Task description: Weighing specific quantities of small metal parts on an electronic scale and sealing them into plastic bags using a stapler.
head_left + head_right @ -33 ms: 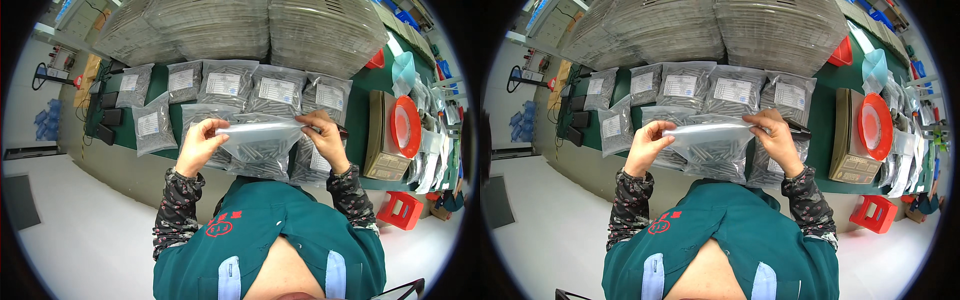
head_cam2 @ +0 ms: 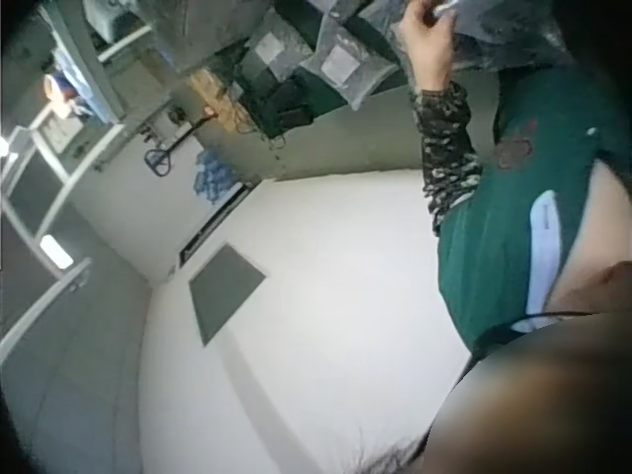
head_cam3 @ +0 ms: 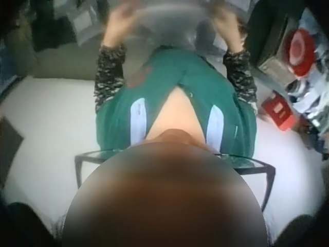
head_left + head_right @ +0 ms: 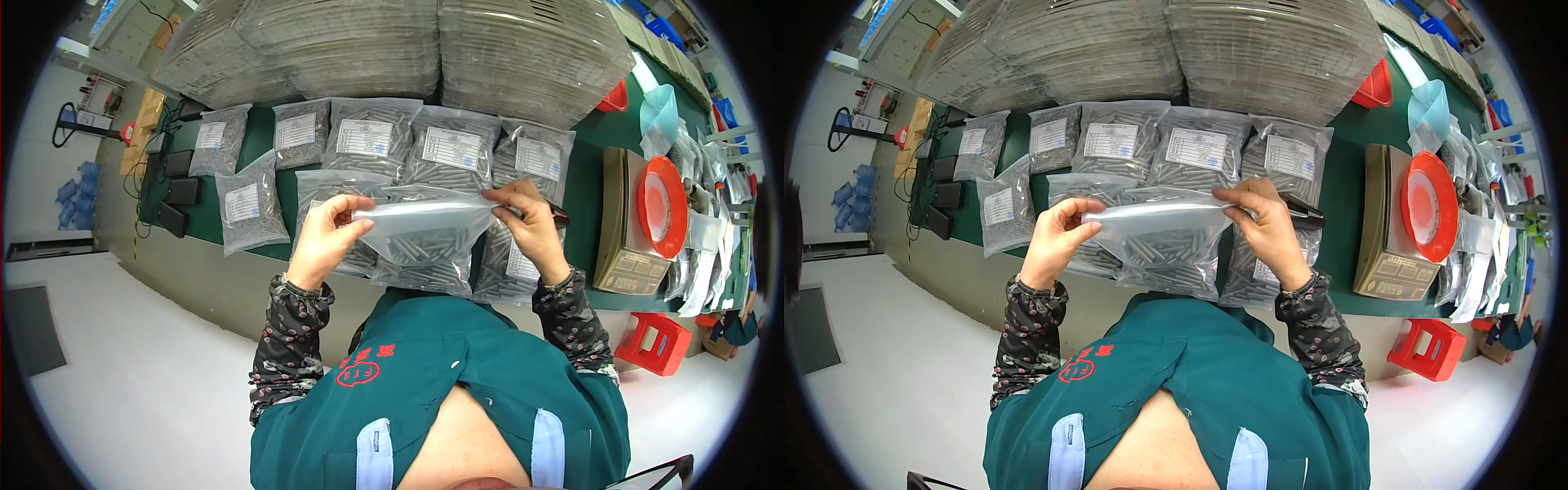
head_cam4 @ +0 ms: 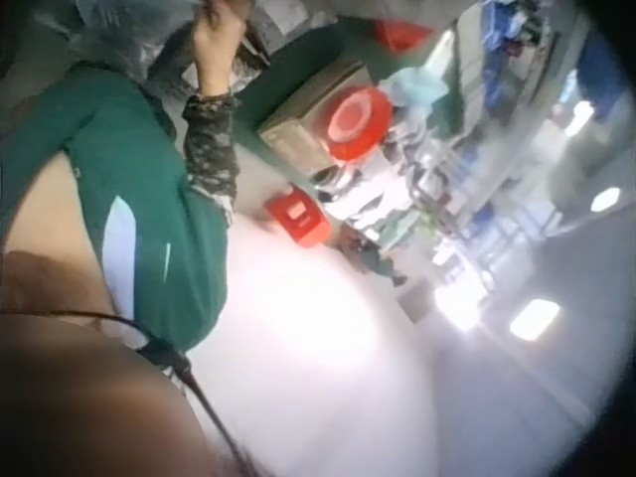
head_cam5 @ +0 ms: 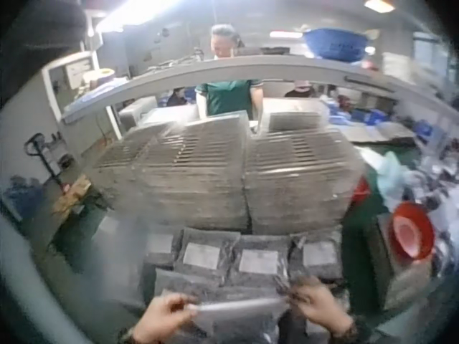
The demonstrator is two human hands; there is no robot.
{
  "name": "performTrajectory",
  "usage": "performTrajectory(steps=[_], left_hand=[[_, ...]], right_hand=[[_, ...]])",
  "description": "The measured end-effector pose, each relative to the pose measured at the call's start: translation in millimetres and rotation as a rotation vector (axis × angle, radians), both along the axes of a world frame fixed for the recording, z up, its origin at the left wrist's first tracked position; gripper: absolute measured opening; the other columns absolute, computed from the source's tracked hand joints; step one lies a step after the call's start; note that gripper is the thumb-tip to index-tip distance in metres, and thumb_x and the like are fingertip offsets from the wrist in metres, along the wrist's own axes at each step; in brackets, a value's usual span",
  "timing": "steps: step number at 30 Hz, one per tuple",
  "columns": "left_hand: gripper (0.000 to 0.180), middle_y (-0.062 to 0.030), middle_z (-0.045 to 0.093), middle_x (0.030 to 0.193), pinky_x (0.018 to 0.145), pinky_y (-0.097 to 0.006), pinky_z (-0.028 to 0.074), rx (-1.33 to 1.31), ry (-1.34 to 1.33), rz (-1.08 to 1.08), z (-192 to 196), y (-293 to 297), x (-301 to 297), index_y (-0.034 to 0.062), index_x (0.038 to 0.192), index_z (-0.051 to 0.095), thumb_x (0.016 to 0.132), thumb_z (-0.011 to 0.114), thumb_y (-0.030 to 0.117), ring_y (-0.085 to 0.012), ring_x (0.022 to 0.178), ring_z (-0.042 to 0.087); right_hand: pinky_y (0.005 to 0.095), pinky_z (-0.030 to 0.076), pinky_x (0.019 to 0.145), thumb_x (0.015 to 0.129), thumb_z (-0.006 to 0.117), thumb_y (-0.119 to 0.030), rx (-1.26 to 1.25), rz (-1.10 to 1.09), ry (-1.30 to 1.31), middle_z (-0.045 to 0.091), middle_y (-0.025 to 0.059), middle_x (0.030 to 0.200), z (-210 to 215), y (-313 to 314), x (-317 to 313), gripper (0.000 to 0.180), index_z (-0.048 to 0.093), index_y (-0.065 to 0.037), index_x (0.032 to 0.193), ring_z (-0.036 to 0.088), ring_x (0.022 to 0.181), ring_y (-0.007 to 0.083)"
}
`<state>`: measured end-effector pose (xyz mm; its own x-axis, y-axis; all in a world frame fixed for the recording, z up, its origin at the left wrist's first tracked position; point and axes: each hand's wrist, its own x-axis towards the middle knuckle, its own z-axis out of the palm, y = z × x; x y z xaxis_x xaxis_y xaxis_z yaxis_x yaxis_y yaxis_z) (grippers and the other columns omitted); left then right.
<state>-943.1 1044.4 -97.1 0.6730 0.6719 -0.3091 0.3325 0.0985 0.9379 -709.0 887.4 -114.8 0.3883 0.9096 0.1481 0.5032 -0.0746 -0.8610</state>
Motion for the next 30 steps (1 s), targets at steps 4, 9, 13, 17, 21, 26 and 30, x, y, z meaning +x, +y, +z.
performTrajectory(steps=[4, 9, 13, 17, 21, 26, 30], left_hand=[[0.019, -0.0021, 0.054, 0.077, 0.063, -0.021, 0.04, 0.288, 0.08, -0.034, -3, -1, 0, 0.0008, 0.089, 0.06, 0.07, 0.062, 0.004, -0.0084, 0.068, 0.048], [0.015, -0.0001, 0.048, 0.073, 0.066, -0.02, 0.038, 0.46, 0.138, -0.068, -8, 0, -1, -0.0002, 0.087, 0.058, 0.073, 0.06, 0.003, -0.0075, 0.07, 0.046], [0.01, -0.0016, 0.052, 0.074, 0.068, -0.022, 0.04, 0.365, 0.065, -0.144, -10, 10, 3, -0.0006, 0.083, 0.055, 0.075, 0.058, 0.005, -0.0104, 0.071, 0.049], [0.014, -0.0072, 0.057, 0.073, 0.066, -0.026, 0.042, 0.331, 0.203, -0.348, 9, 19, 21, -0.002, 0.083, 0.055, 0.074, 0.058, 0.008, -0.0141, 0.069, 0.053], [0.023, -0.0117, 0.058, 0.072, 0.064, -0.029, 0.042, 0.462, 0.264, -0.59, 4, 20, 59, -0.0037, 0.083, 0.056, 0.069, 0.062, 0.013, -0.0169, 0.067, 0.054], [0.022, -0.0061, 0.056, 0.066, 0.058, -0.025, 0.039, 0.155, 0.229, -0.72, -8, 12, 105, -0.0045, 0.078, 0.056, 0.071, 0.063, 0.015, -0.0112, 0.061, 0.048], [0.018, 0.0008, 0.051, 0.062, 0.052, -0.021, 0.035, 0.116, 0.232, -0.736, -8, 17, 103, -0.0025, 0.076, 0.057, 0.073, 0.062, 0.014, -0.0054, 0.058, 0.043]], right_hand=[[0.0299, 0.039, 0.067, 0.066, 0.059, 0.0, -0.017, -0.026, -0.189, 0.053, 0.0065, 0.074, -1, 0, -2, 0.02, 0.063, -0.005, 0.085, 0.046, 0.076, 0.0217], [0.0287, 0.038, 0.064, 0.069, 0.059, -0.004, 0.001, -0.071, -0.075, 0.052, 0.0071, 0.072, -11, -3, 6, 0.013, 0.061, -0.002, 0.082, 0.047, 0.072, 0.0196], [0.0252, 0.039, 0.063, 0.075, 0.055, -0.008, -0.133, -0.091, 0.441, 0.055, 0.0076, 0.075, -22, -3, 5, 0.014, 0.058, 0.003, 0.083, 0.05, 0.069, 0.0136], [0.0246, 0.04, 0.062, 0.076, 0.054, -0.008, -0.145, -0.117, 0.391, 0.056, 0.0079, 0.073, -19, 0, 1, 0.016, 0.057, 0.005, 0.085, 0.051, 0.066, 0.0126], [0.0258, 0.041, 0.061, 0.074, 0.055, -0.01, -0.149, -0.124, 0.341, 0.057, 0.0113, 0.073, -21, 2, 0, 0.018, 0.058, 0.004, 0.085, 0.054, 0.066, 0.0155], [0.0276, 0.043, 0.063, 0.073, 0.057, -0.013, -0.175, -0.152, 0.149, 0.058, 0.0108, 0.081, -19, -3, 5, 0.02, 0.059, 0.0, 0.089, 0.057, 0.074, 0.0179], [0.0273, 0.044, 0.068, 0.071, 0.062, -0.011, -0.032, -0.356, 0.141, 0.057, 0.0079, 0.084, -35, -36, 36, 0.03, 0.053, -0.001, 0.098, 0.054, 0.075, 0.0162]])
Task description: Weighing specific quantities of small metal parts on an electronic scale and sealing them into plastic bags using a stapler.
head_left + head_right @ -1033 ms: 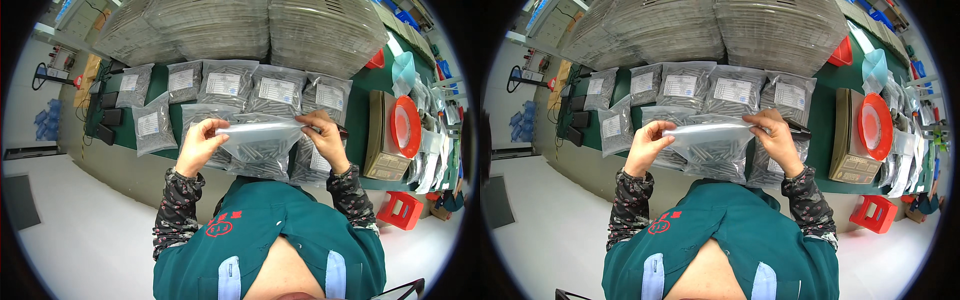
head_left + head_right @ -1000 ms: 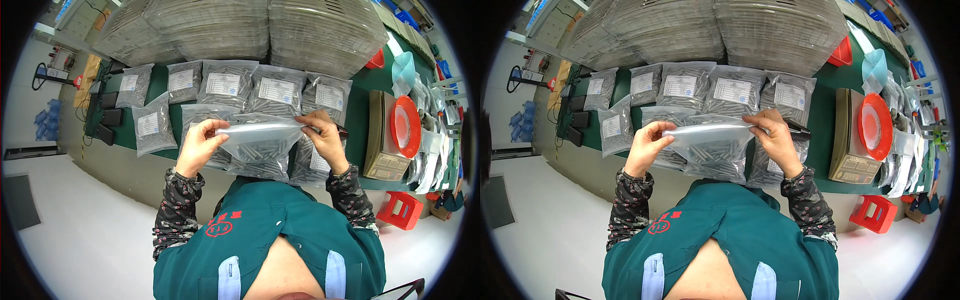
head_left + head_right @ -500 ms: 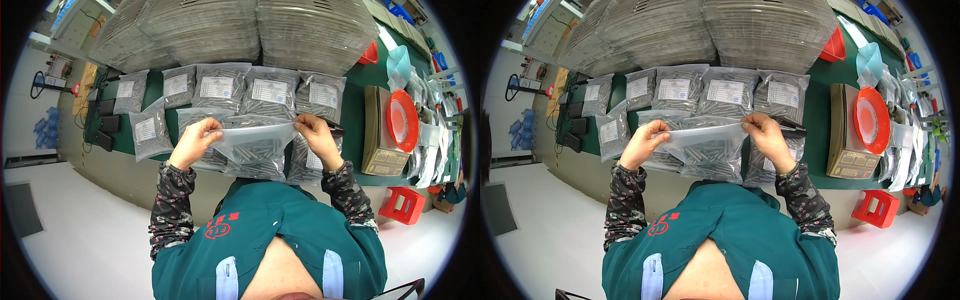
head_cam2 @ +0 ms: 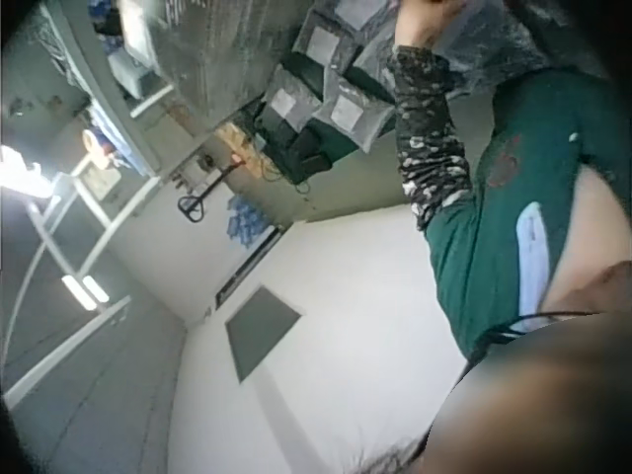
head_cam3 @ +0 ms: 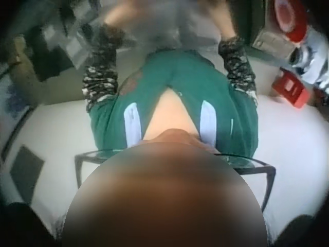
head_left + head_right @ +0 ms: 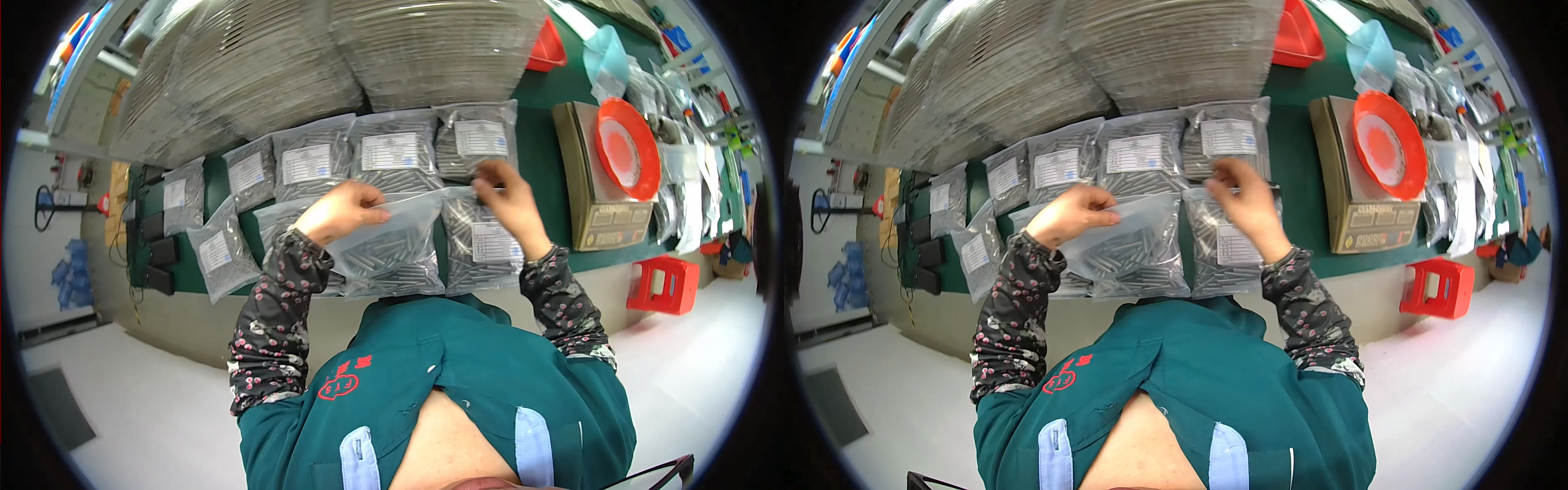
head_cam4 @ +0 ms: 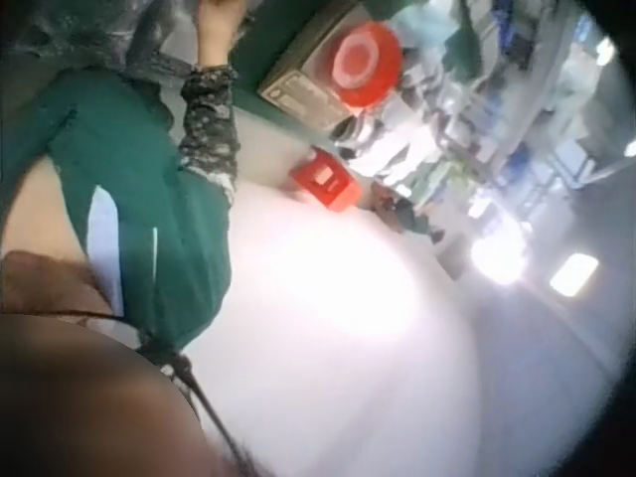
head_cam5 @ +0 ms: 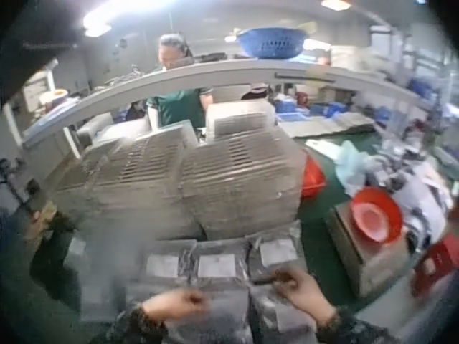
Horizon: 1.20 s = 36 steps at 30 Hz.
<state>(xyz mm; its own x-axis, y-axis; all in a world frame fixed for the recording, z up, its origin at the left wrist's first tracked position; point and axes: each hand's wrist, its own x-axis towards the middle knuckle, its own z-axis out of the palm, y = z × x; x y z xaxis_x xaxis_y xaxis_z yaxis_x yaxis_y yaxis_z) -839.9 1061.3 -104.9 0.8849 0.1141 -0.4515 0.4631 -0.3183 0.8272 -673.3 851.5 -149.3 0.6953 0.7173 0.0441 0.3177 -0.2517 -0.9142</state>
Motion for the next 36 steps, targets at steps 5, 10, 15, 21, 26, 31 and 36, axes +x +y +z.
performTrajectory(steps=[5, 10, 15, 21, 26, 31, 36], left_hand=[[0.021, -0.0007, 0.048, 0.059, 0.053, -0.024, 0.035, -0.034, 0.011, 0.058, -5, 2, -5, -0.0034, 0.072, 0.054, 0.07, 0.063, 0.016, -0.0075, 0.058, 0.04], [0.02, -0.0001, 0.048, 0.059, 0.054, -0.024, 0.035, -0.051, -0.006, 0.034, -7, 1, -1, -0.0031, 0.072, 0.054, 0.07, 0.063, 0.015, -0.0072, 0.058, 0.039], [0.02, 0.0006, 0.048, 0.06, 0.054, -0.023, 0.035, -0.061, -0.006, 0.045, -8, 2, -3, -0.0028, 0.073, 0.055, 0.071, 0.063, 0.015, -0.0068, 0.058, 0.04], [0.017, 0.0009, 0.054, 0.065, 0.057, -0.02, 0.037, -0.094, 0.01, 0.04, -9, 3, 0, -0.0029, 0.077, 0.057, 0.074, 0.062, 0.013, -0.005, 0.061, 0.044], [0.018, 0.0011, 0.054, 0.066, 0.057, -0.02, 0.037, -0.092, -0.005, 0.037, -10, 2, -2, -0.0032, 0.077, 0.057, 0.074, 0.062, 0.013, -0.0051, 0.061, 0.044], [0.02, -0.0024, 0.056, 0.066, 0.058, -0.025, 0.04, -0.086, -0.033, 0.038, -7, 1, -2, -0.0034, 0.077, 0.057, 0.071, 0.063, 0.015, -0.0086, 0.062, 0.047], [0.021, -0.0017, 0.055, 0.066, 0.058, -0.022, 0.038, 0.016, -0.061, 0.021, -6, -2, 0, -0.0044, 0.078, 0.057, 0.072, 0.063, 0.014, -0.0068, 0.062, 0.045]], right_hand=[[0.0358, 0.042, 0.077, 0.061, 0.07, -0.019, -0.455, -0.25, -0.684, 0.05, 0.0113, 0.103, -35, -58, 23, 0.054, 0.047, -0.005, 0.108, 0.046, 0.092, 0.0293], [0.0372, 0.041, 0.079, 0.055, 0.074, -0.019, -0.47, -0.166, -0.539, 0.047, 0.0134, 0.101, -72, -64, 38, 0.063, 0.046, -0.006, 0.11, 0.043, 0.094, 0.0314], [0.0363, 0.041, 0.078, 0.047, 0.076, -0.013, -0.452, -0.103, -0.492, 0.048, 0.0139, 0.096, -56, -60, 48, 0.053, 0.052, -0.003, 0.093, 0.045, 0.09, 0.0319], [0.0202, 0.042, 0.073, 0.061, 0.069, -0.001, 0.116, -0.265, 0.233, 0.055, 0.0044, 0.085, -27, -62, 34, 0.048, 0.047, -0.001, 0.104, 0.054, 0.083, 0.0131], [0.0472, 0.041, 0.086, 0.073, 0.061, -0.01, 1.106, -0.285, 1.097, 0.053, 0.0131, 0.094, 30, -35, 9, 0.036, 0.048, -0.002, 0.105, 0.051, 0.093, 0.0238], [0.0507, 0.044, 0.079, 0.071, 0.057, -0.007, 1.031, -0.412, 1.204, 0.053, 0.0113, 0.084, 35, 6, 14, 0.026, 0.049, -0.002, 0.096, 0.054, 0.083, 0.0228], [0.0257, 0.046, 0.064, 0.071, 0.062, -0.008, 0.626, -0.303, 0.561, 0.053, 0.0035, 0.08, 56, 57, -34, 0.028, 0.05, -0.002, 0.095, 0.054, 0.073, 0.0129]])
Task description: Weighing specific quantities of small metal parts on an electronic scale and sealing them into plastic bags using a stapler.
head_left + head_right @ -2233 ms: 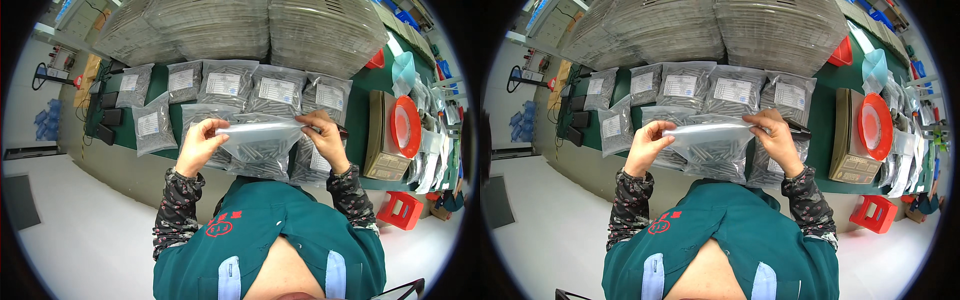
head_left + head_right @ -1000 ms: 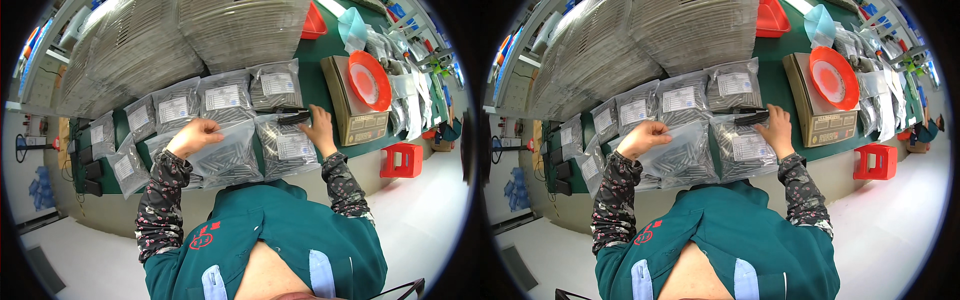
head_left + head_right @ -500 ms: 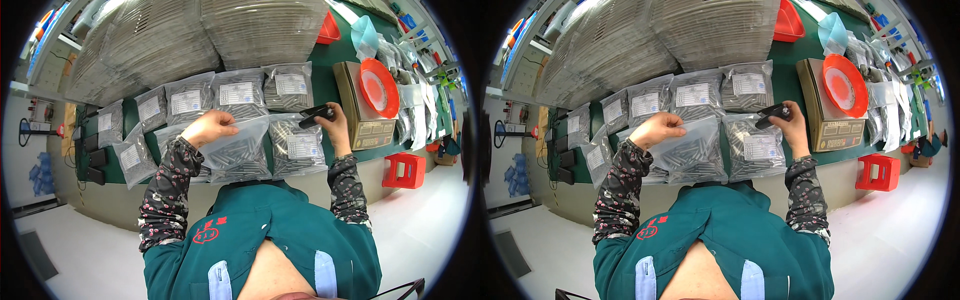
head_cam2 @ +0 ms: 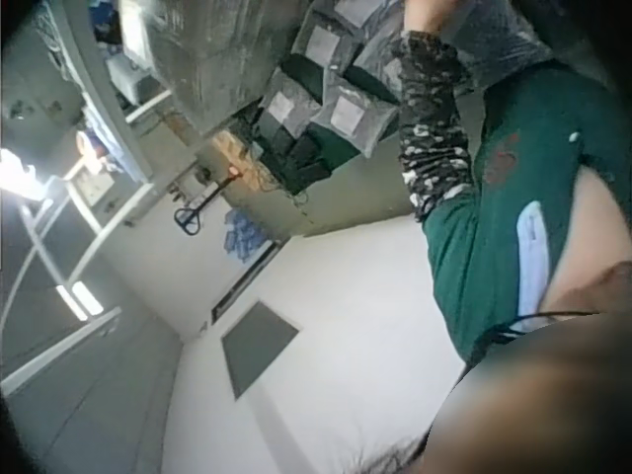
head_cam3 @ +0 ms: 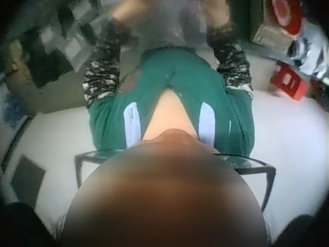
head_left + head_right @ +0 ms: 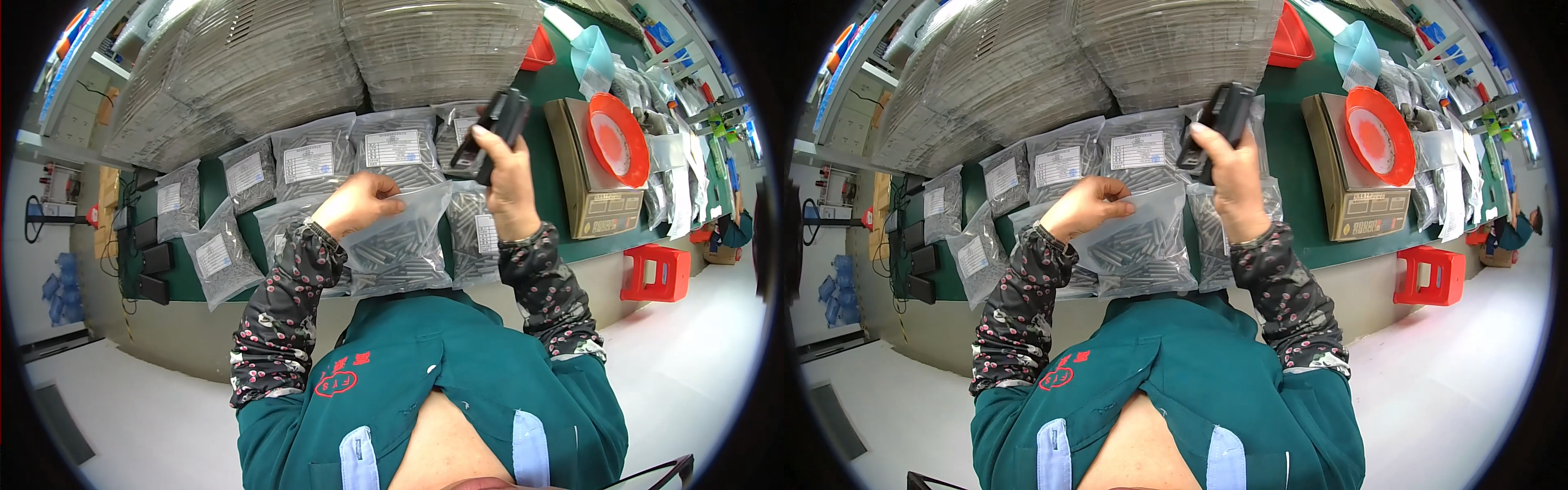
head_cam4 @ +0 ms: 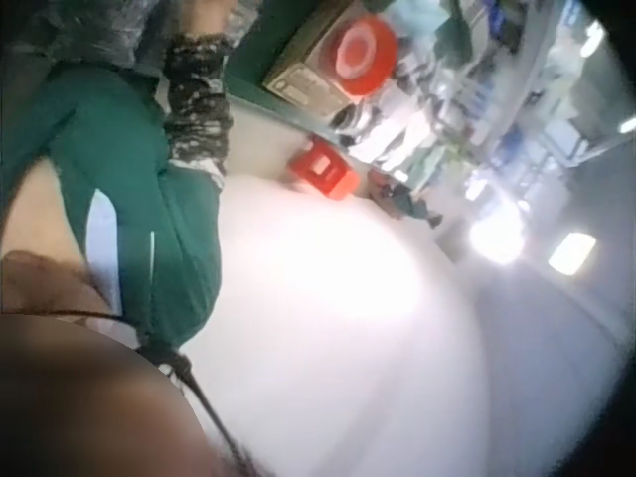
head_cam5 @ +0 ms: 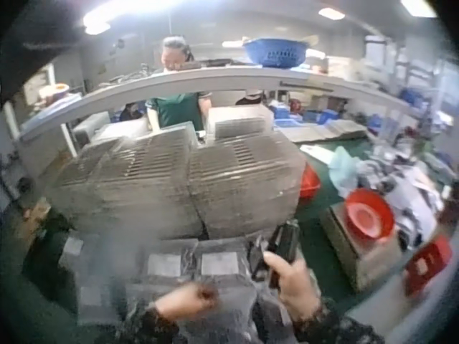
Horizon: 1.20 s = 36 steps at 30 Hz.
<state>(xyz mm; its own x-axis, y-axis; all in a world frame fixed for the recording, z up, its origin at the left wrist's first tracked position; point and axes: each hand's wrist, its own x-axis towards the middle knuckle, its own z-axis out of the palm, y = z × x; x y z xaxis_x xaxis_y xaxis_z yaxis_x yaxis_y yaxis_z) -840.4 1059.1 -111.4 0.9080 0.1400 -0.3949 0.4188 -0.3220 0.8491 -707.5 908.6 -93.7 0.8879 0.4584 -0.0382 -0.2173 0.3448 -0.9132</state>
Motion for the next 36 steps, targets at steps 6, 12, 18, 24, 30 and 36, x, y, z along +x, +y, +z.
performTrajectory(steps=[6, 12, 18, 24, 30, 36], left_hand=[[0.021, -0.0029, 0.055, 0.065, 0.057, -0.024, 0.039, 0.049, -0.06, -0.013, 0, -1, 0, -0.0043, 0.078, 0.057, 0.071, 0.063, 0.014, -0.0084, 0.061, 0.046], [0.022, -0.006, 0.054, 0.061, 0.055, -0.027, 0.04, 0.137, -0.092, -0.021, 5, -4, 0, -0.0036, 0.076, 0.057, 0.068, 0.064, 0.016, -0.0105, 0.058, 0.047], [0.023, -0.011, 0.056, 0.061, 0.054, -0.029, 0.041, 0.175, -0.206, -0.059, 0, -4, 0, -0.0036, 0.076, 0.057, 0.067, 0.063, 0.017, -0.0161, 0.056, 0.051], [0.025, -0.0135, 0.058, 0.064, 0.055, -0.031, 0.042, 0.175, -0.231, -0.061, -4, -2, -3, -0.0039, 0.077, 0.058, 0.067, 0.063, 0.018, -0.0201, 0.058, 0.055], [0.023, -0.0157, 0.059, 0.067, 0.06, -0.036, 0.045, 0.294, -0.137, -0.039, 6, 21, -34, 0.0002, 0.074, 0.061, 0.067, 0.062, 0.022, -0.0287, 0.065, 0.059], [0.02, -0.0156, 0.059, 0.066, 0.059, -0.036, 0.044, 0.278, -0.156, -0.014, 6, 16, -36, 0.0011, 0.073, 0.061, 0.068, 0.061, 0.02, -0.0292, 0.064, 0.059]], right_hand=[[0.0265, 0.042, 0.053, 0.067, 0.067, -0.02, -0.322, -0.003, -0.394, 0.055, 0.0036, 0.063, -20, 22, -20, 0.026, 0.052, 0.0, 0.076, 0.05, 0.056, 0.0116], [0.0351, 0.044, 0.054, 0.067, 0.065, -0.033, -0.68, -0.054, -0.652, 0.058, 0.0157, 0.063, -10, 30, -31, 0.036, 0.054, 0.0, 0.077, 0.058, 0.059, 0.0303], [0.0353, 0.044, 0.055, 0.068, 0.065, -0.037, -0.724, -0.072, -0.626, 0.059, 0.0153, 0.064, -15, 34, -36, 0.039, 0.055, 0.0, 0.077, 0.059, 0.062, 0.0313], [0.0326, 0.044, 0.055, 0.067, 0.066, -0.037, -0.729, 0.015, -0.527, 0.06, 0.0141, 0.065, -20, 40, -32, 0.038, 0.058, 0.0, 0.076, 0.059, 0.062, 0.0282], [0.0329, 0.044, 0.057, 0.067, 0.064, -0.041, -0.821, -0.046, -0.517, 0.06, 0.0141, 0.066, -18, 40, -31, 0.043, 0.059, 0.0, 0.078, 0.06, 0.064, 0.0283], [0.0367, 0.045, 0.056, 0.067, 0.063, -0.044, -0.821, -0.03, -0.646, 0.059, 0.0161, 0.066, -6, 51, -54, 0.045, 0.057, -0.001, 0.077, 0.059, 0.064, 0.0323]])
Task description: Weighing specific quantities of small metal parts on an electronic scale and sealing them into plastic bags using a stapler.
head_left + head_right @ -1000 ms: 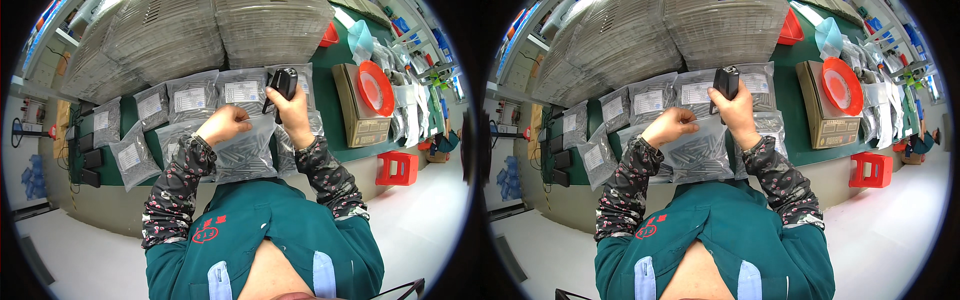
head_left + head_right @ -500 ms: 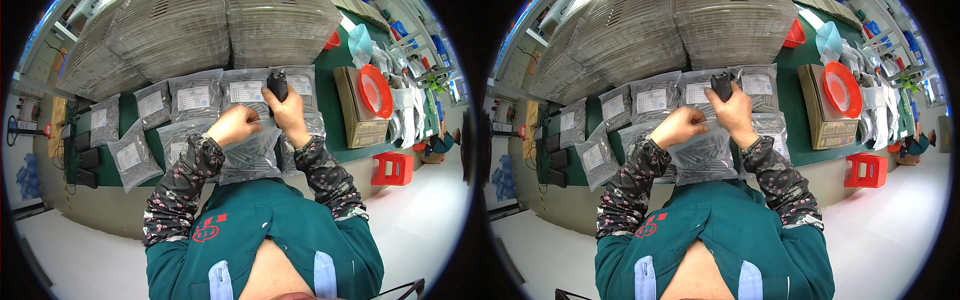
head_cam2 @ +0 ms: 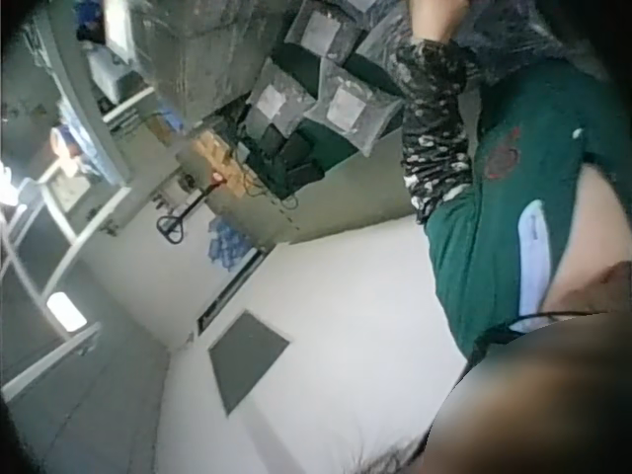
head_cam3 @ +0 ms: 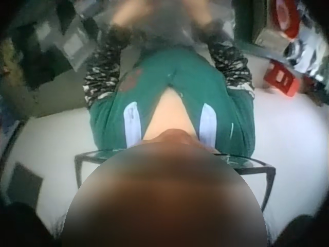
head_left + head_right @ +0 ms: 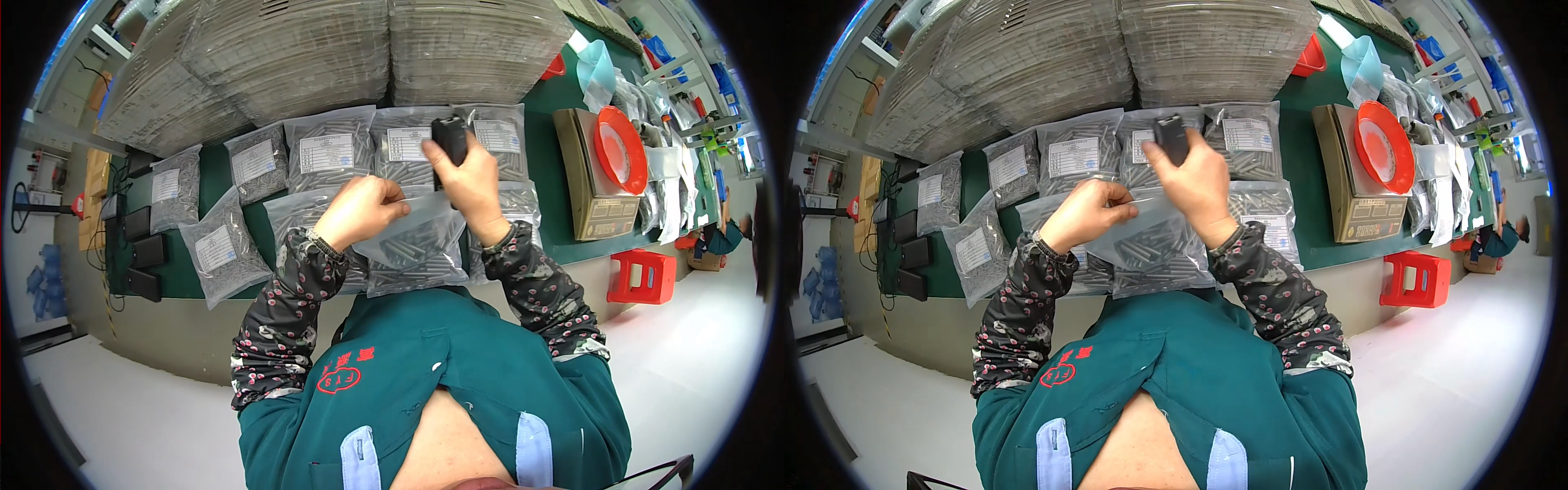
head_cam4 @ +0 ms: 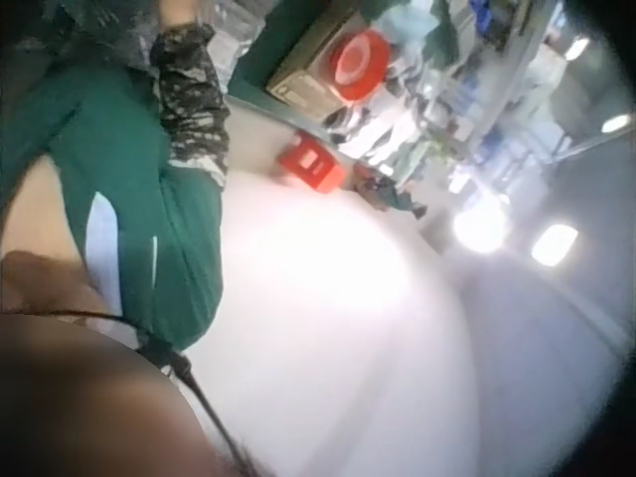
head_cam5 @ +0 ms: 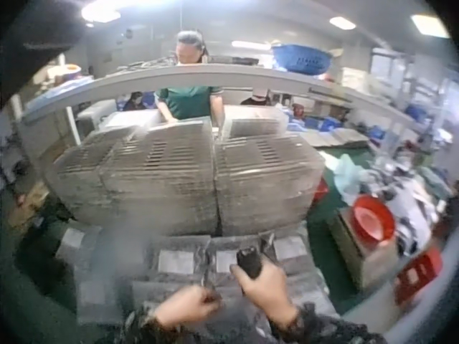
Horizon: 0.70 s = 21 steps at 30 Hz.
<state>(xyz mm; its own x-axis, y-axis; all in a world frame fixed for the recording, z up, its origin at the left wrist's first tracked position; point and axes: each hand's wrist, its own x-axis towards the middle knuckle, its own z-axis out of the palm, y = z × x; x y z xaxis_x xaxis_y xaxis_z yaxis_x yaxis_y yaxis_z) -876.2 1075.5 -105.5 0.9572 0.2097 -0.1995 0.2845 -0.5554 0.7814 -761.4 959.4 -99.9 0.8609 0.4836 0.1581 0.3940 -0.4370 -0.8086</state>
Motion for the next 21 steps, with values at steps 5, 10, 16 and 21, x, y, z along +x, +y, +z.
performTrajectory(steps=[5, 10, 16, 21], left_hand=[[0.02, -0.0163, 0.059, 0.067, 0.06, -0.036, 0.044, 0.025, -0.002, -0.016, 5, -3, -2, 0.0011, 0.075, 0.062, 0.069, 0.061, 0.02, -0.0301, 0.065, 0.059], [0.021, -0.0162, 0.059, 0.067, 0.061, -0.036, 0.045, 0.0, -0.02, 0.024, 1, -1, -12, 0.0015, 0.075, 0.062, 0.069, 0.06, 0.021, -0.0305, 0.066, 0.058], [0.023, -0.015, 0.057, 0.068, 0.057, -0.033, 0.043, 0.108, -0.006, 0.097, 7, 10, -44, -0.0015, 0.075, 0.059, 0.072, 0.059, 0.022, -0.0267, 0.063, 0.057], [0.022, -0.0139, 0.056, 0.064, 0.056, -0.032, 0.042, 0.133, -0.128, 0.111, 3, 7, -45, -0.0024, 0.072, 0.058, 0.073, 0.059, 0.019, -0.025, 0.06, 0.055]], right_hand=[[0.037, 0.045, 0.054, 0.067, 0.064, -0.043, 0.021, 0.043, -0.024, 0.059, 0.0161, 0.064, -6, 9, -11, 0.042, 0.057, -0.002, 0.075, 0.058, 0.063, 0.0332], [0.0347, 0.044, 0.054, 0.067, 0.066, -0.039, 0.078, 0.094, 0.085, 0.059, 0.0147, 0.064, -8, 12, -8, 0.04, 0.058, -0.001, 0.076, 0.058, 0.061, 0.0306], [0.0348, 0.044, 0.055, 0.068, 0.065, -0.04, 0.079, -0.007, 0.024, 0.059, 0.0153, 0.065, -12, 13, -9, 0.041, 0.057, -0.001, 0.078, 0.058, 0.061, 0.0303], [0.0361, 0.046, 0.058, 0.069, 0.064, -0.04, 0.117, 0.093, 0.033, 0.06, 0.0161, 0.068, -2, 19, -31, 0.041, 0.056, -0.002, 0.08, 0.059, 0.067, 0.0319]])
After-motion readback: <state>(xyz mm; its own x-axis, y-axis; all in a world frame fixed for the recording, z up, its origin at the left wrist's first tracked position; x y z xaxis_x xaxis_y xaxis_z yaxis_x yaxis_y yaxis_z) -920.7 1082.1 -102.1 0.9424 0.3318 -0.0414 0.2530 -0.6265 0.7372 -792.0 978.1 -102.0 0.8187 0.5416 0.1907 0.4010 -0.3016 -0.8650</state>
